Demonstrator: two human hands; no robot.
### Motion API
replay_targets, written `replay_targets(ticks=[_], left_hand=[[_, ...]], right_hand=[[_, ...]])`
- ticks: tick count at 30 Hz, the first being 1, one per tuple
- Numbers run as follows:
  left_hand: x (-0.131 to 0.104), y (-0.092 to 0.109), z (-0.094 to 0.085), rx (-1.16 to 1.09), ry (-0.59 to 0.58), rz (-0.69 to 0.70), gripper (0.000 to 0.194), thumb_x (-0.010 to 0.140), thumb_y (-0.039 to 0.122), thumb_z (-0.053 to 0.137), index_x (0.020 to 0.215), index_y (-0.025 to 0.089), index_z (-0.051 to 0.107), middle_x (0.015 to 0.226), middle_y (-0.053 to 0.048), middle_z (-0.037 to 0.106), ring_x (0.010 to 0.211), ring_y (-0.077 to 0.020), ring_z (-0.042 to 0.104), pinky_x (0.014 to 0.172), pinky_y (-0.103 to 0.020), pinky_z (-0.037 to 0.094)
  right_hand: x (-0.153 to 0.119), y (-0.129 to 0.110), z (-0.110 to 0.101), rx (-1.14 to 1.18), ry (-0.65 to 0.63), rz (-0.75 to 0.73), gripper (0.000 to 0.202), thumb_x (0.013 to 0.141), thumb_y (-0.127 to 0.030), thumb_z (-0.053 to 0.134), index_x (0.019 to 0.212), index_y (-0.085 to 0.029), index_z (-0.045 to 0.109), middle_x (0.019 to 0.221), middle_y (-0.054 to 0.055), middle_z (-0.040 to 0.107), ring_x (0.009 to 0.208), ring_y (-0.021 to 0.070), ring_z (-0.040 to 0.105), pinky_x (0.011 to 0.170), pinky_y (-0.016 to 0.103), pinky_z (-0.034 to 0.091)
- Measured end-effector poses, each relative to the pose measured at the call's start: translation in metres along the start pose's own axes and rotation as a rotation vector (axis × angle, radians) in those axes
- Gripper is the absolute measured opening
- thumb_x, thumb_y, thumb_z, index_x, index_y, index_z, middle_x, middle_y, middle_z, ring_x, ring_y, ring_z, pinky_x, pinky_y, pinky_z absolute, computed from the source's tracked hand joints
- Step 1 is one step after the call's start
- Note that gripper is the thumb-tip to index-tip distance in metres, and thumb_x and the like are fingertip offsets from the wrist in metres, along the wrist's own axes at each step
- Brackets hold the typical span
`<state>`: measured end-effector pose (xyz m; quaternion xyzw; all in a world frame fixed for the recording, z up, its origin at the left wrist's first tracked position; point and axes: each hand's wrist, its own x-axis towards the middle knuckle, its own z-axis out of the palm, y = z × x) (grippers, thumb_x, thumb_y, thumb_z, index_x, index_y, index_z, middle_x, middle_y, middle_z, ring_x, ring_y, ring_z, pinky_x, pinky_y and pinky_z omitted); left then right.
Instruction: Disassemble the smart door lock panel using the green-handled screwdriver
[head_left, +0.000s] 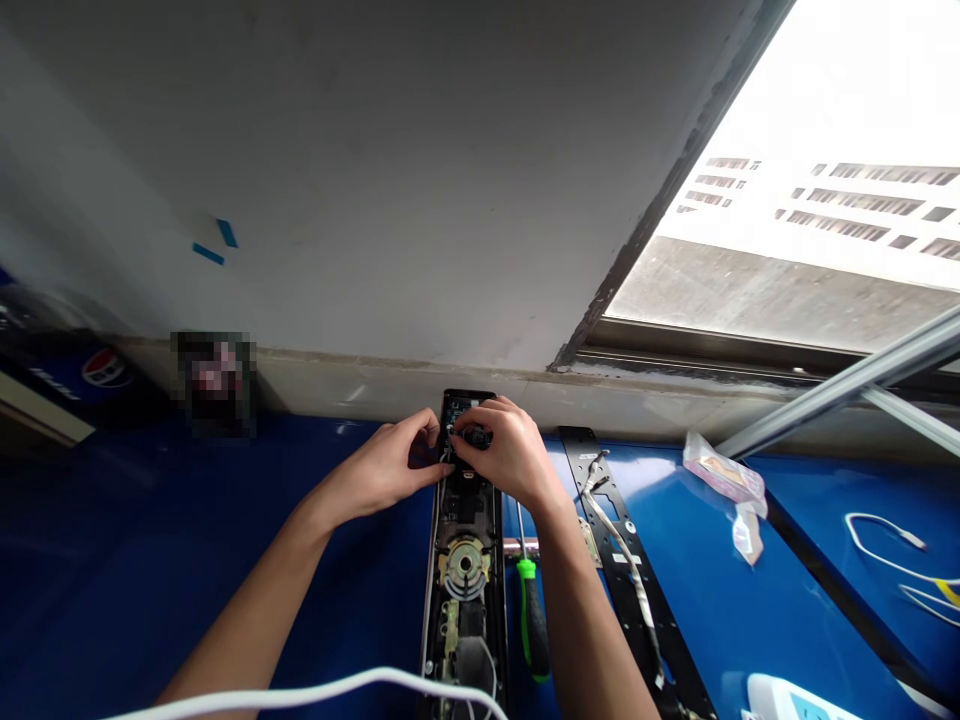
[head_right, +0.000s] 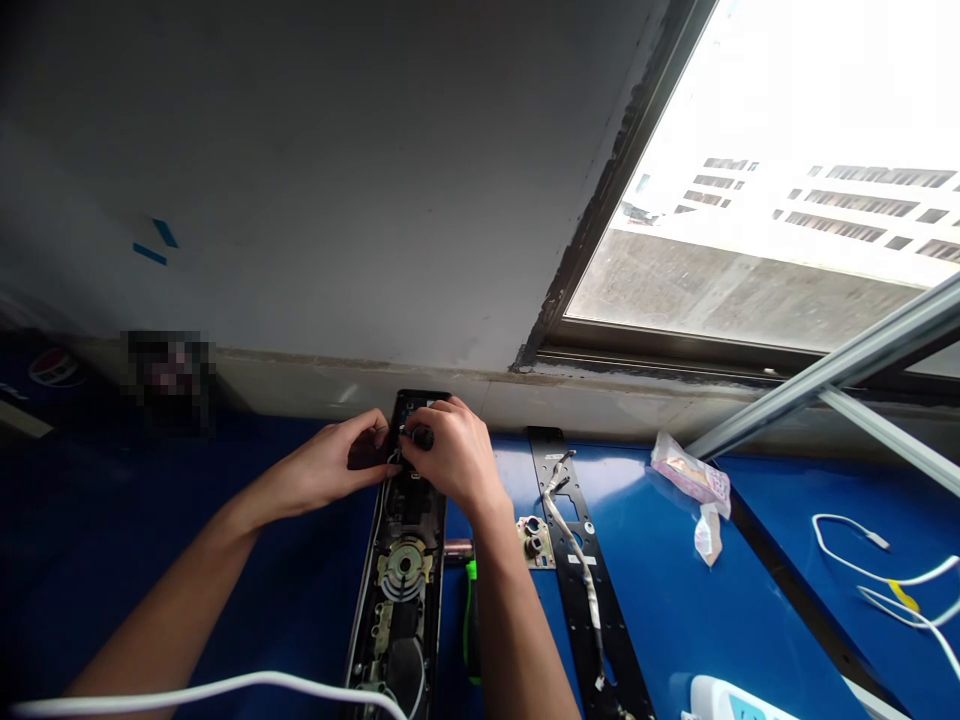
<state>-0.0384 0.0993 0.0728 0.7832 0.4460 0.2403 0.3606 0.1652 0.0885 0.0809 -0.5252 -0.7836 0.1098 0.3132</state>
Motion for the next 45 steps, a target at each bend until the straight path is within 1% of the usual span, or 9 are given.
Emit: replay_targets(ticks=[4,7,11,14,19,25,29,35,45], left_hand=[[0.0002,0.0003,-0.0007,-0.012,-0.009,-0.005,0.03,0.084,0.042,0.073,0.093,0.023,0.051,0.088,0.003,0.062,0.081,-0.018,0.057,0.073,-0.028,0.042],[0.0003,0.0,-0.0007,-0.025,-0.016,-0.003,0.032,0.084,0.044,0.073,0.093,0.023,0.051,0.089,0.002,0.063,0.081,-0.0183,0.057,0.074,-0.028,0.043],[-0.0002,0.0007,-0.001,-0.032,-0.021,-0.002,0.032,0.085,0.045,0.072,0.093,0.023,0.052,0.09,0.001,0.064,0.083,-0.0191,0.058,0.075,-0.029,0.044],[-0.0005,0.0023,-0.0013,-0.034,-0.025,-0.008,0.033,0.084,0.046,0.073,0.093,0.023,0.052,0.09,0.002,0.063,0.083,-0.0191,0.058,0.075,-0.029,0.044],[-0.0006,0.0031,-0.0018,-0.029,-0.022,-0.017,0.034,0.084,0.047,0.073,0.092,0.023,0.051,0.089,0.002,0.062,0.082,-0.0188,0.057,0.074,-0.029,0.043],[-0.0014,0.0041,-0.0026,-0.013,-0.03,-0.029,0.034,0.084,0.046,0.073,0.092,0.023,0.05,0.088,0.002,0.06,0.08,-0.0181,0.055,0.071,-0.028,0.041],[-0.0008,0.0033,-0.0021,-0.003,-0.028,-0.022,0.035,0.084,0.047,0.073,0.091,0.023,0.049,0.086,0.003,0.059,0.078,-0.0176,0.053,0.07,-0.028,0.04],[-0.0005,0.0024,-0.0026,0.01,-0.022,-0.016,0.034,0.085,0.047,0.073,0.091,0.023,0.05,0.087,0.003,0.06,0.078,-0.0178,0.055,0.07,-0.028,0.041],[-0.0007,0.003,-0.0017,0.003,-0.015,-0.004,0.032,0.084,0.045,0.072,0.091,0.023,0.051,0.087,0.002,0.063,0.08,-0.0187,0.058,0.072,-0.028,0.043]], right_hand=[[-0.0002,0.0011,0.0017,-0.009,0.01,0.001,0.004,0.087,-0.024,0.075,0.09,-0.024,0.077,0.088,0.002,0.074,0.093,0.0208,0.063,0.078,0.032,0.048],[-0.0001,0.0017,0.003,-0.015,0.013,0.001,0.006,0.086,-0.023,0.075,0.091,-0.024,0.078,0.089,0.002,0.075,0.094,0.0208,0.064,0.079,0.032,0.048],[-0.0001,-0.0001,0.0027,-0.021,0.013,0.006,0.008,0.086,-0.02,0.074,0.091,-0.024,0.078,0.09,0.001,0.075,0.095,0.0208,0.065,0.08,0.032,0.049],[-0.0006,-0.0019,0.002,-0.026,0.016,0.01,0.007,0.087,-0.022,0.073,0.091,-0.024,0.078,0.09,0.002,0.076,0.094,0.021,0.065,0.08,0.032,0.049],[-0.0004,-0.0018,0.002,-0.033,0.013,0.013,0.007,0.085,-0.023,0.076,0.092,-0.025,0.078,0.091,0.002,0.076,0.094,0.0217,0.065,0.08,0.032,0.049],[0.0002,-0.0015,0.0032,-0.041,0.023,0.015,0.008,0.085,-0.022,0.075,0.092,-0.025,0.077,0.09,0.002,0.075,0.094,0.0213,0.065,0.078,0.032,0.048],[-0.0002,-0.002,0.0044,-0.044,0.026,0.015,0.008,0.083,-0.024,0.078,0.091,-0.024,0.077,0.09,0.001,0.076,0.094,0.0215,0.065,0.078,0.032,0.048],[0.0004,-0.0021,0.0057,-0.044,0.03,0.023,0.012,0.081,-0.021,0.078,0.093,-0.025,0.077,0.091,0.002,0.076,0.094,0.0222,0.066,0.08,0.032,0.05],[-0.0005,-0.0004,0.0043,-0.038,0.03,0.017,0.009,0.085,-0.022,0.075,0.093,-0.026,0.077,0.091,0.002,0.076,0.094,0.0215,0.066,0.08,0.032,0.049]])
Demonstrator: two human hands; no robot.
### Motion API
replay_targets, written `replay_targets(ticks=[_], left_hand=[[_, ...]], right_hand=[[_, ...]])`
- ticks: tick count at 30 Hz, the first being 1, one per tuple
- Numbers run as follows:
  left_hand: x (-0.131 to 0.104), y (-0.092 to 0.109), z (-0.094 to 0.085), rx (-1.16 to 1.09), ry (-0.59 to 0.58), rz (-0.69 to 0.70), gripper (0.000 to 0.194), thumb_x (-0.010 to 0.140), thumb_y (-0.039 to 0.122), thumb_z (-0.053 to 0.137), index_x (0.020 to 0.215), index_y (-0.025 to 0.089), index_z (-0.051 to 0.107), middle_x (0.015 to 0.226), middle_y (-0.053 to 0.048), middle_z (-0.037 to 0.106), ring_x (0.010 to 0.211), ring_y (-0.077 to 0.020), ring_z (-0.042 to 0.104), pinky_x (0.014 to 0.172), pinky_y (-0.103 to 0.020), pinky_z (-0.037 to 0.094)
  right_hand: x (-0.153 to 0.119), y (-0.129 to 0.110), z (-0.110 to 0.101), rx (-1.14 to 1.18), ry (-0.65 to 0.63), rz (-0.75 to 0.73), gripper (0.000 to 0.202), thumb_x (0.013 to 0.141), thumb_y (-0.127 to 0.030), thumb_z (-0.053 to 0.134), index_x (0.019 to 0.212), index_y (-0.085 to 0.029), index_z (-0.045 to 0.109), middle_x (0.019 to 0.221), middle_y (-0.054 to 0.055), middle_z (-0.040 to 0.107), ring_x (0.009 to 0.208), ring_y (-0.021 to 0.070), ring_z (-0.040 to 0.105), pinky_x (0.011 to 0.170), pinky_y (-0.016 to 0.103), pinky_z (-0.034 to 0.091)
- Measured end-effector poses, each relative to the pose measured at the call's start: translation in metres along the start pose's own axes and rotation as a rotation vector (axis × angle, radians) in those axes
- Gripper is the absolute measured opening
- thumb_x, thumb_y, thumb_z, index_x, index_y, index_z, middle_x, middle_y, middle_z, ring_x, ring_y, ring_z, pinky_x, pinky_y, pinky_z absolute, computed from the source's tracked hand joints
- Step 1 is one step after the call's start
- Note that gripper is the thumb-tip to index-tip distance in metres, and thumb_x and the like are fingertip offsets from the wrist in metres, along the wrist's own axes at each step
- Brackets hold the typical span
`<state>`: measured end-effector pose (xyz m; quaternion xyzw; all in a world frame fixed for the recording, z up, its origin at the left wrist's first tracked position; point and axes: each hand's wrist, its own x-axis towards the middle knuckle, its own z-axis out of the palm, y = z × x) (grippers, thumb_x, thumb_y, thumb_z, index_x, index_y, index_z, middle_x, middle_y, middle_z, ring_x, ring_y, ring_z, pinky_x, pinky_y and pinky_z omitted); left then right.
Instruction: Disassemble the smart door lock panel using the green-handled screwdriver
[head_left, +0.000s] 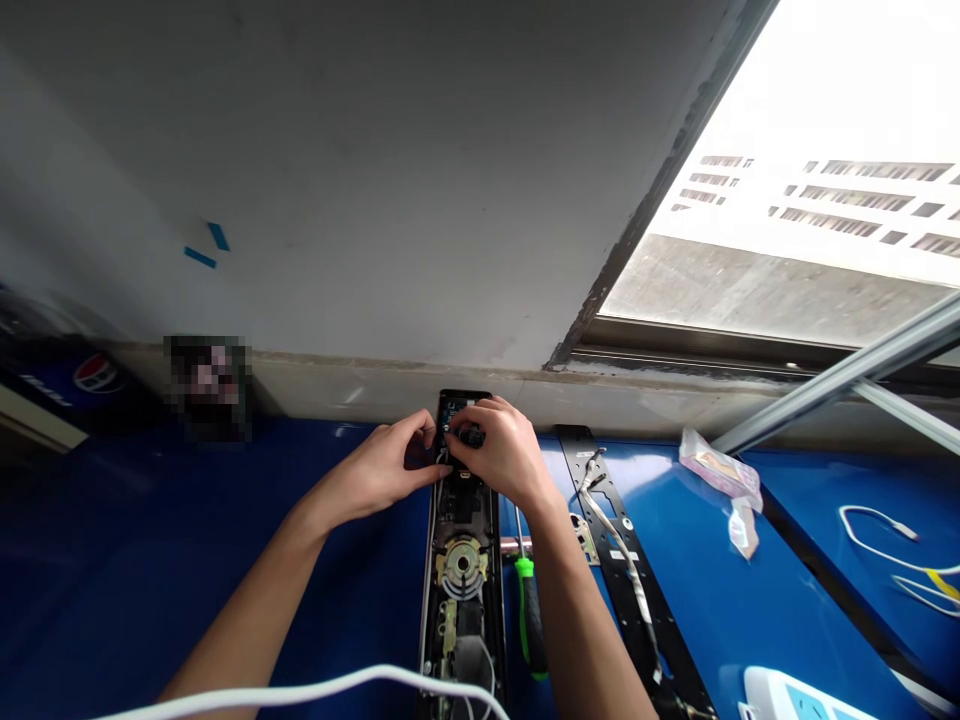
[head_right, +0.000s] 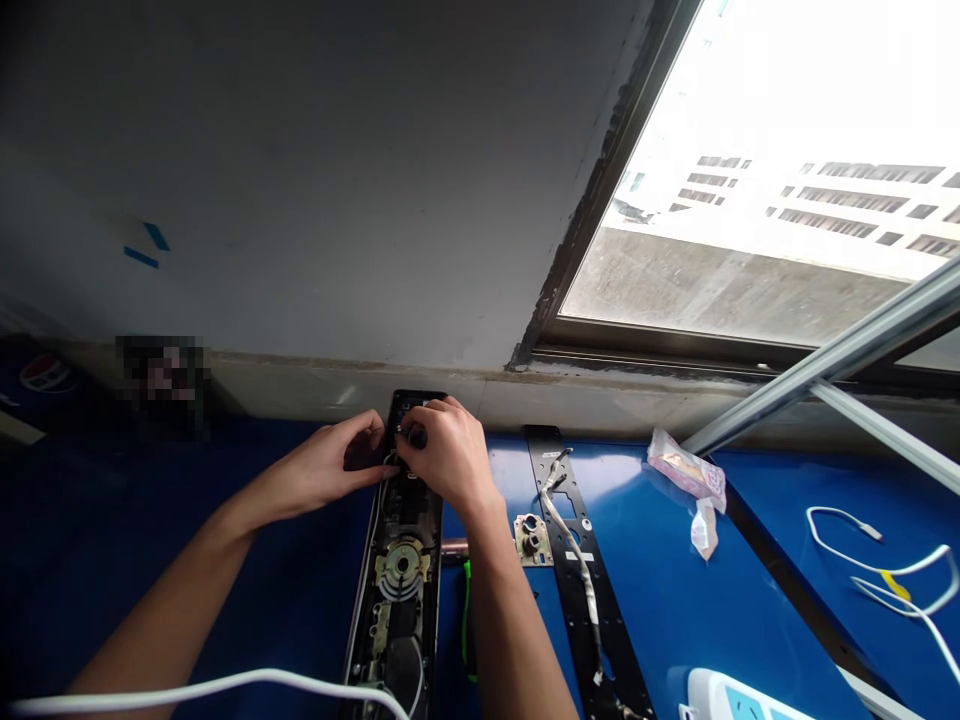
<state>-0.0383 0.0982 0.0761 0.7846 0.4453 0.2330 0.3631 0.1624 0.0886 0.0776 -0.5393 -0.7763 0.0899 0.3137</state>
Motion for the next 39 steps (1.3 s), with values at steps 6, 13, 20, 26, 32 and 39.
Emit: replay_targets(ticks=[6,13,20,26,32,39], left_hand=[[0.0,-0.002,0.001,-0.04,-0.014,-0.001,0.032,0.085,0.045,0.072,0.092,0.023,0.05,0.087,0.002,0.062,0.081,-0.0185,0.056,0.074,-0.028,0.043],[0.001,-0.001,0.001,-0.065,-0.011,0.003,0.036,0.084,0.048,0.073,0.087,0.023,0.047,0.08,0.005,0.056,0.074,-0.016,0.052,0.067,-0.026,0.039],[0.001,0.001,0.002,-0.138,-0.024,-0.003,0.036,0.083,0.044,0.075,0.088,0.023,0.046,0.079,0.006,0.059,0.075,-0.016,0.057,0.068,-0.026,0.042],[0.0,0.003,0.001,-0.129,-0.031,-0.016,0.036,0.085,0.046,0.075,0.092,0.024,0.048,0.082,0.004,0.065,0.081,-0.0199,0.065,0.072,-0.029,0.048],[-0.005,0.004,-0.003,-0.029,0.009,-0.037,0.035,0.086,0.048,0.074,0.1,0.026,0.051,0.1,-0.002,0.072,0.095,-0.0256,0.071,0.081,-0.035,0.053],[-0.01,0.012,0.0,0.084,-0.083,-0.054,0.044,0.084,0.055,0.074,0.109,0.028,0.05,0.11,-0.003,0.071,0.105,-0.0292,0.069,0.084,-0.035,0.05]], right_hand=[[0.001,0.003,0.0,-0.004,-0.002,-0.001,0.009,0.086,-0.019,0.074,0.091,-0.026,0.078,0.09,0.001,0.076,0.094,0.0209,0.066,0.08,0.031,0.05],[0.002,0.006,0.004,-0.039,0.02,0.007,0.006,0.087,-0.021,0.075,0.087,-0.026,0.079,0.09,0.002,0.076,0.093,0.0213,0.066,0.079,0.032,0.049],[0.002,0.008,0.006,-0.045,0.045,0.014,0.006,0.087,-0.022,0.075,0.085,-0.026,0.079,0.09,0.002,0.076,0.09,0.0208,0.067,0.077,0.032,0.048],[0.001,0.003,-0.003,-0.019,0.064,0.02,0.015,0.087,-0.026,0.077,0.101,-0.025,0.075,0.106,0.006,0.074,0.107,0.025,0.062,0.09,0.035,0.049],[-0.008,0.001,-0.018,0.076,-0.091,0.052,0.019,0.083,-0.02,0.079,0.097,-0.025,0.067,0.068,-0.006,0.069,0.058,0.0126,0.056,0.059,0.026,0.04],[-0.014,0.001,-0.037,0.239,-0.123,0.057,0.004,0.091,-0.023,0.074,0.088,-0.023,0.077,0.076,-0.002,0.076,0.066,0.0115,0.062,0.065,0.025,0.048]])
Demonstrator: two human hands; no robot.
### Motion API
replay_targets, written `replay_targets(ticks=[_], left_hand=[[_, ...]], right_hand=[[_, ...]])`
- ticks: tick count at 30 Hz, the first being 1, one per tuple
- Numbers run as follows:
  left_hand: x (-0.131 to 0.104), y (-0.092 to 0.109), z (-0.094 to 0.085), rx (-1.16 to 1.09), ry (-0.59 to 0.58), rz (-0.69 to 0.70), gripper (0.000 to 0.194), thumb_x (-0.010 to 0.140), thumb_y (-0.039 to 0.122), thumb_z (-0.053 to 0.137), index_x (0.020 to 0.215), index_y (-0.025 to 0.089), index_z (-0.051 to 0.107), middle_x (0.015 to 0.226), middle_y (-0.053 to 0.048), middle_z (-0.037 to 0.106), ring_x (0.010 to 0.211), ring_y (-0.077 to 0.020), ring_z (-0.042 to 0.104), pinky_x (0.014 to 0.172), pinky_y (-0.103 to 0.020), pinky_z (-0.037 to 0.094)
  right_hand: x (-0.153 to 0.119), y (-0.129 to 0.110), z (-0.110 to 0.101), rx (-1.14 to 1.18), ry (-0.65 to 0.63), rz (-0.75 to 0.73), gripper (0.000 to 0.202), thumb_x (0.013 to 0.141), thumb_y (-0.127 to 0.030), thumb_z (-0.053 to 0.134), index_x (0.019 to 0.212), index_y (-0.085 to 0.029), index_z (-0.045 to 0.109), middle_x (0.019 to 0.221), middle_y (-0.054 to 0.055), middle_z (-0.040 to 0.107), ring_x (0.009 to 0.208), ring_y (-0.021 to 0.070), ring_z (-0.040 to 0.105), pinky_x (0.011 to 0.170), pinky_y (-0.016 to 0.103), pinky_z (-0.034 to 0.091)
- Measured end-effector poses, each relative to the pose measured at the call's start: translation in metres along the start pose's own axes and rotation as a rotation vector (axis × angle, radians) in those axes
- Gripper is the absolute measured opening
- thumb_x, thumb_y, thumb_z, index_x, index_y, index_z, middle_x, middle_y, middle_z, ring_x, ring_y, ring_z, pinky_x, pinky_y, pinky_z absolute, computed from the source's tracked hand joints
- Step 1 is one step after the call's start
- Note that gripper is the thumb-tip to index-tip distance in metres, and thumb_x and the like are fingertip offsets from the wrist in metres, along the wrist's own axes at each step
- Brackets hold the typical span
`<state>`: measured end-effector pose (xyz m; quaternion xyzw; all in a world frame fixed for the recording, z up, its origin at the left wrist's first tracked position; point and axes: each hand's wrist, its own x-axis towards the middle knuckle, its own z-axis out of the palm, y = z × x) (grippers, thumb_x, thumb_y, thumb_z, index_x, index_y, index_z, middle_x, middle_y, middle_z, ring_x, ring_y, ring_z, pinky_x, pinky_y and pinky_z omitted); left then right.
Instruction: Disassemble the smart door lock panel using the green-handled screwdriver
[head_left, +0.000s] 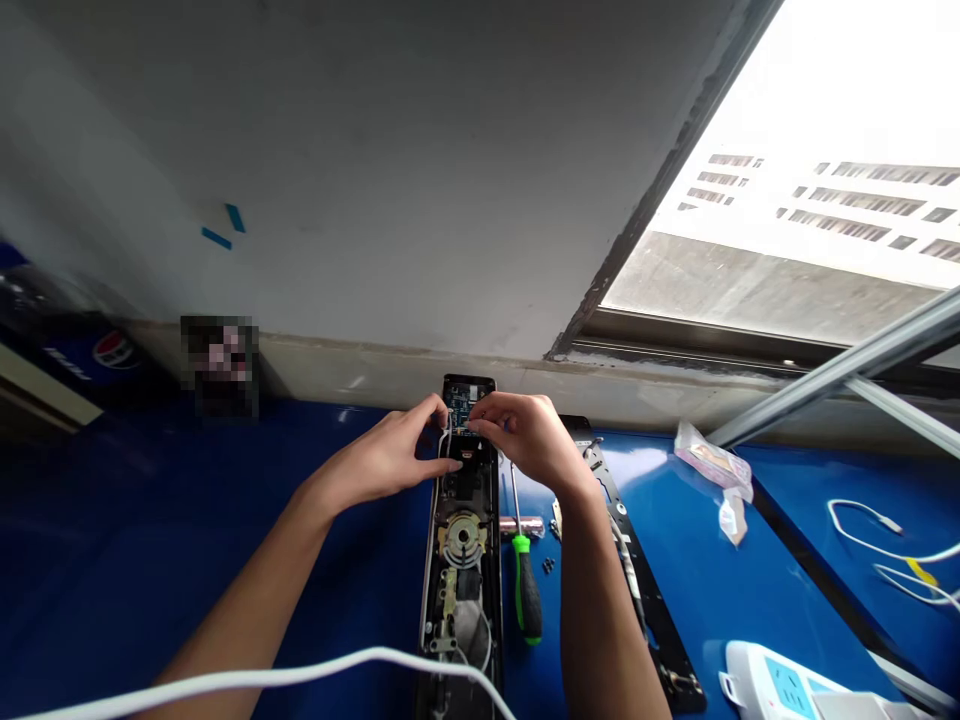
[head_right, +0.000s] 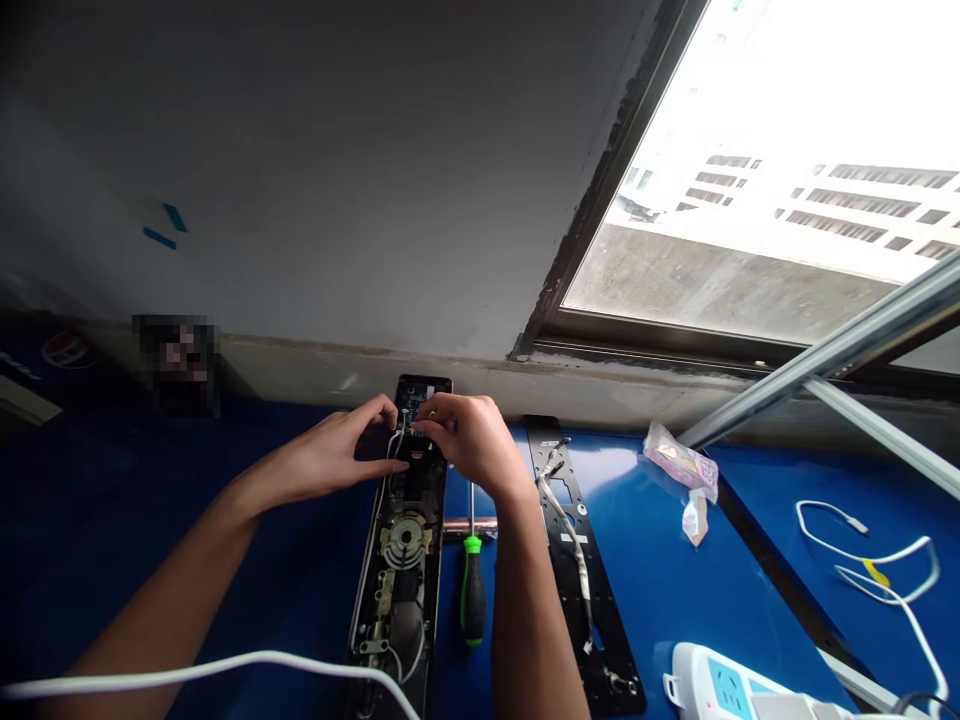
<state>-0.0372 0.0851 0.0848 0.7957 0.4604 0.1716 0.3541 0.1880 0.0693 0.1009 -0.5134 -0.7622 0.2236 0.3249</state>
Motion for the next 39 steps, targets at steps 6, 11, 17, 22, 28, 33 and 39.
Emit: replay_targets(ticks=[6,11,17,22,28,33,39], left_hand=[[-0.001,0.009,0.005,0.092,-0.026,-0.039,0.044,0.083,0.053,0.075,0.111,0.029,0.05,0.108,-0.001,0.068,0.101,-0.0288,0.066,0.08,-0.033,0.047],[0.001,0.007,0.013,0.109,0.013,-0.017,0.044,0.083,0.047,0.076,0.113,0.029,0.049,0.107,-0.001,0.068,0.1,-0.0283,0.065,0.079,-0.033,0.045],[-0.001,0.001,0.025,0.081,0.078,0.027,0.04,0.084,0.044,0.077,0.107,0.026,0.049,0.106,-0.001,0.067,0.097,-0.0258,0.064,0.079,-0.032,0.045],[-0.001,-0.001,0.026,0.041,0.082,0.031,0.04,0.083,0.045,0.077,0.105,0.026,0.049,0.101,0.0,0.065,0.081,-0.021,0.061,0.071,-0.03,0.044],[-0.001,-0.001,0.026,0.022,0.098,0.029,0.04,0.082,0.043,0.079,0.103,0.025,0.05,0.099,0.001,0.064,0.081,-0.0203,0.061,0.069,-0.029,0.044],[0.001,-0.004,0.027,0.034,0.103,0.044,0.04,0.083,0.045,0.079,0.103,0.025,0.051,0.1,0.0,0.064,0.087,-0.0224,0.062,0.072,-0.03,0.045],[0.002,-0.007,0.028,0.05,0.104,0.052,0.043,0.082,0.048,0.078,0.106,0.025,0.051,0.103,-0.001,0.065,0.092,-0.0244,0.064,0.075,-0.032,0.046]], right_hand=[[-0.007,0.006,-0.007,0.27,-0.178,0.017,0.015,0.083,-0.013,0.074,0.095,-0.02,0.081,0.093,0.002,0.082,0.086,0.0159,0.078,0.082,0.027,0.062],[-0.006,0.011,-0.004,0.301,-0.143,0.004,0.019,0.081,-0.006,0.07,0.091,-0.019,0.079,0.091,0.002,0.081,0.084,0.015,0.079,0.083,0.027,0.063],[-0.002,0.011,-0.001,0.358,-0.075,-0.021,0.015,0.081,-0.009,0.073,0.092,-0.019,0.077,0.088,0.001,0.08,0.083,0.0146,0.078,0.081,0.026,0.062],[0.002,0.015,0.005,0.419,-0.009,-0.008,0.02,0.081,-0.017,0.077,0.101,-0.018,0.077,0.088,0.002,0.079,0.08,0.0145,0.076,0.077,0.027,0.062],[0.005,0.012,0.011,0.423,0.008,-0.008,0.021,0.08,-0.011,0.074,0.099,-0.018,0.078,0.085,0.001,0.078,0.078,0.0141,0.075,0.078,0.027,0.062],[0.006,0.01,0.014,0.405,-0.031,-0.036,0.022,0.081,-0.008,0.07,0.099,-0.019,0.077,0.086,0.001,0.079,0.08,0.0137,0.076,0.078,0.025,0.062],[0.004,0.011,0.012,0.306,-0.115,-0.069,0.03,0.08,-0.004,0.07,0.104,-0.021,0.077,0.086,0.0,0.078,0.078,0.0128,0.074,0.077,0.025,0.06]])
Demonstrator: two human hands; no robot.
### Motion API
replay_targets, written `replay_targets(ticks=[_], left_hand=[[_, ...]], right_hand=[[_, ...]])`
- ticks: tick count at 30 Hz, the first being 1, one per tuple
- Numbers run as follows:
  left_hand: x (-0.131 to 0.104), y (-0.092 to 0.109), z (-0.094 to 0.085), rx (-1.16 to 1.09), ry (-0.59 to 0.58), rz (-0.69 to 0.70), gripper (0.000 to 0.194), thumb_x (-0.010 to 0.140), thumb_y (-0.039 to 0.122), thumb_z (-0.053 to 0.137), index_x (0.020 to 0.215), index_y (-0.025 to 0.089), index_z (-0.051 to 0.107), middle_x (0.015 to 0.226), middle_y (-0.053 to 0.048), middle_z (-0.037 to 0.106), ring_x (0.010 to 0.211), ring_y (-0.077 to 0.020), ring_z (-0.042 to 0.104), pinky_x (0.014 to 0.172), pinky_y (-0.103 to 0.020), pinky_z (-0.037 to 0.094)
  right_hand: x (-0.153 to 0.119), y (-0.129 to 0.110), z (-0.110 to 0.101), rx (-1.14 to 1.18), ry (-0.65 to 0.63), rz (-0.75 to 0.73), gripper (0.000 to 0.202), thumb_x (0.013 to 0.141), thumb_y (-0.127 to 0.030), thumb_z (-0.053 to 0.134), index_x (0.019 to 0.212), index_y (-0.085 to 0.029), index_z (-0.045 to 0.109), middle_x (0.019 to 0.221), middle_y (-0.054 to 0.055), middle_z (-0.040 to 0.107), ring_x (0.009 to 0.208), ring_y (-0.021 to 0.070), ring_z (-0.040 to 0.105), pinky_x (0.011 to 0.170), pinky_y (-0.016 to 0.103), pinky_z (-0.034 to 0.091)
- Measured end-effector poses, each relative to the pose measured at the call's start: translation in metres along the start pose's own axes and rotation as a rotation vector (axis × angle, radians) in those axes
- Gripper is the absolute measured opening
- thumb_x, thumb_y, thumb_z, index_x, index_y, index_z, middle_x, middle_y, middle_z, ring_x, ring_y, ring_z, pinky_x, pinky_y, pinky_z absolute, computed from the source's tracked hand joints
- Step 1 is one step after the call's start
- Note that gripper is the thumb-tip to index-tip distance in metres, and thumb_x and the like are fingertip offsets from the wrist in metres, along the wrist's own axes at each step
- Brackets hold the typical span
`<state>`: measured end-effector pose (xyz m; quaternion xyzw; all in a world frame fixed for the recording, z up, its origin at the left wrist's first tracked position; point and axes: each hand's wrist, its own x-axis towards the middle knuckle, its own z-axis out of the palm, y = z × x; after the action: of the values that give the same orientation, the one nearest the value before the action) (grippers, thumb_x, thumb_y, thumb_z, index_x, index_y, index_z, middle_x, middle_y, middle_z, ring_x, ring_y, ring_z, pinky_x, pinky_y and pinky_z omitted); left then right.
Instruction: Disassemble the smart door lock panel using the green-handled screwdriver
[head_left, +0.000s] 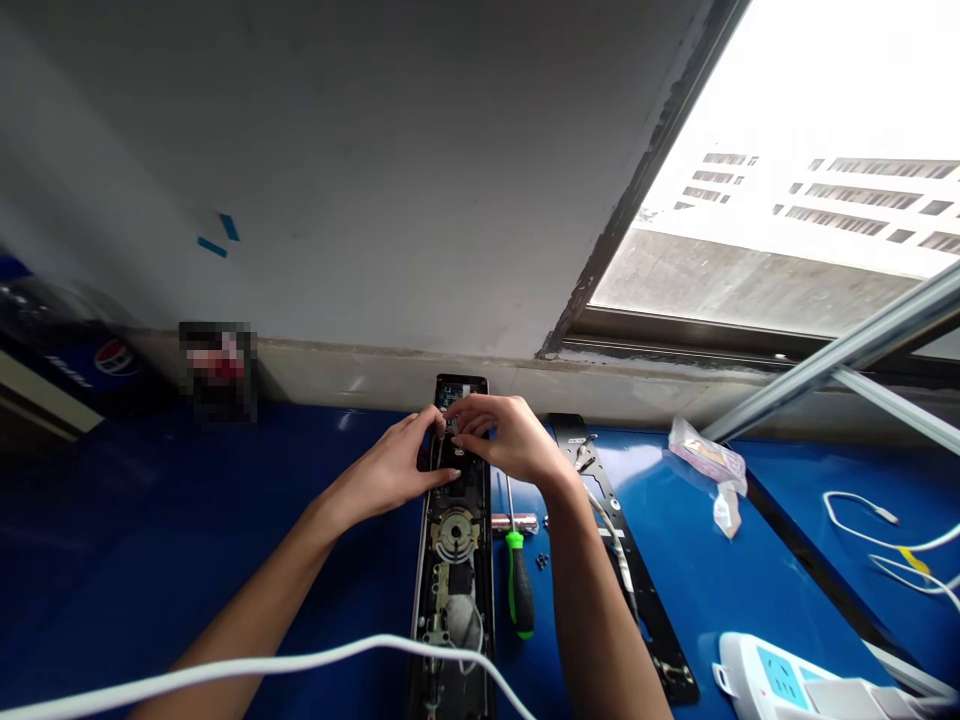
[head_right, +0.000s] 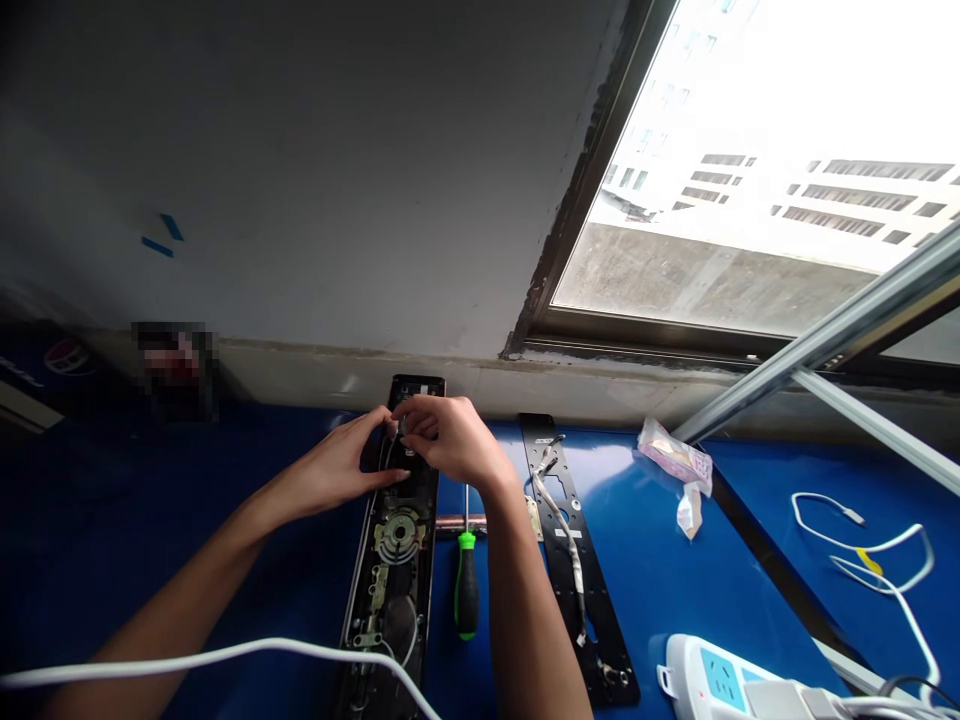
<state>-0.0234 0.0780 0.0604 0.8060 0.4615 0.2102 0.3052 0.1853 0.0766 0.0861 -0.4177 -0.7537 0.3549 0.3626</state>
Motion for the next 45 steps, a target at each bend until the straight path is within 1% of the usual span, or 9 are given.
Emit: replay_targets(ticks=[3,9,14,18,24,32,41,45], left_hand=[[0.0,0.0,0.0,-0.002,-0.002,-0.002,0.042,0.082,0.049,0.078,0.104,0.025,0.051,0.102,-0.001,0.064,0.091,-0.0241,0.063,0.075,-0.032,0.045],[0.0,0.0,-0.001,-0.018,-0.007,0.015,0.043,0.082,0.051,0.076,0.102,0.024,0.05,0.099,-0.001,0.063,0.086,-0.0231,0.061,0.072,-0.032,0.044],[0.0,0.001,-0.002,-0.02,-0.013,0.014,0.043,0.083,0.052,0.075,0.102,0.024,0.049,0.1,-0.002,0.063,0.086,-0.0237,0.06,0.072,-0.032,0.044],[-0.001,0.002,-0.002,-0.033,-0.006,0.019,0.042,0.083,0.051,0.076,0.102,0.024,0.05,0.101,-0.003,0.064,0.09,-0.0247,0.06,0.075,-0.033,0.044],[0.0,0.001,-0.001,-0.037,-0.01,0.018,0.042,0.084,0.05,0.076,0.106,0.023,0.052,0.105,-0.004,0.065,0.095,-0.0269,0.063,0.08,-0.036,0.046],[0.0,-0.001,-0.001,-0.047,-0.003,0.036,0.042,0.084,0.049,0.077,0.108,0.023,0.054,0.108,-0.005,0.067,0.099,-0.0277,0.064,0.081,-0.036,0.047],[0.0,-0.001,0.0,-0.067,0.01,0.017,0.043,0.081,0.05,0.078,0.103,0.023,0.053,0.101,-0.003,0.066,0.091,-0.0256,0.062,0.075,-0.034,0.045],[0.001,-0.002,0.001,-0.101,0.003,-0.001,0.044,0.08,0.049,0.079,0.104,0.023,0.052,0.101,-0.003,0.066,0.089,-0.0252,0.062,0.073,-0.033,0.044]], right_hand=[[-0.002,0.0,-0.003,-0.041,-0.037,0.005,0.031,0.08,-0.003,0.069,0.103,-0.022,0.077,0.083,-0.001,0.077,0.08,0.014,0.075,0.078,0.026,0.06],[-0.003,-0.004,-0.006,-0.09,-0.062,-0.001,0.039,0.082,0.001,0.065,0.108,-0.025,0.077,0.087,-0.001,0.079,0.086,0.0149,0.077,0.082,0.026,0.06],[-0.003,-0.01,-0.005,-0.115,-0.078,-0.003,0.041,0.084,0.001,0.064,0.11,-0.026,0.078,0.092,0.0,0.081,0.091,0.0158,0.079,0.082,0.027,0.061],[-0.003,-0.012,-0.006,-0.143,-0.082,-0.008,0.042,0.084,0.002,0.063,0.111,-0.027,0.078,0.092,0.0,0.082,0.092,0.0157,0.079,0.082,0.026,0.06],[-0.002,-0.012,-0.005,-0.172,-0.08,-0.008,0.042,0.084,0.003,0.062,0.111,-0.025,0.078,0.091,0.0,0.081,0.09,0.0151,0.078,0.08,0.025,0.059],[-0.001,-0.01,-0.003,-0.19,-0.094,-0.013,0.04,0.084,0.002,0.061,0.11,-0.025,0.077,0.092,0.001,0.08,0.088,0.0151,0.077,0.081,0.026,0.058],[-0.002,-0.01,0.001,-0.22,-0.082,-0.024,0.037,0.083,0.002,0.06,0.106,-0.025,0.075,0.087,0.0,0.078,0.082,0.0143,0.074,0.077,0.026,0.055],[-0.003,-0.012,0.003,-0.254,-0.07,-0.03,0.037,0.082,0.003,0.059,0.104,-0.025,0.072,0.086,-0.001,0.077,0.078,0.0141,0.071,0.073,0.025,0.052]])
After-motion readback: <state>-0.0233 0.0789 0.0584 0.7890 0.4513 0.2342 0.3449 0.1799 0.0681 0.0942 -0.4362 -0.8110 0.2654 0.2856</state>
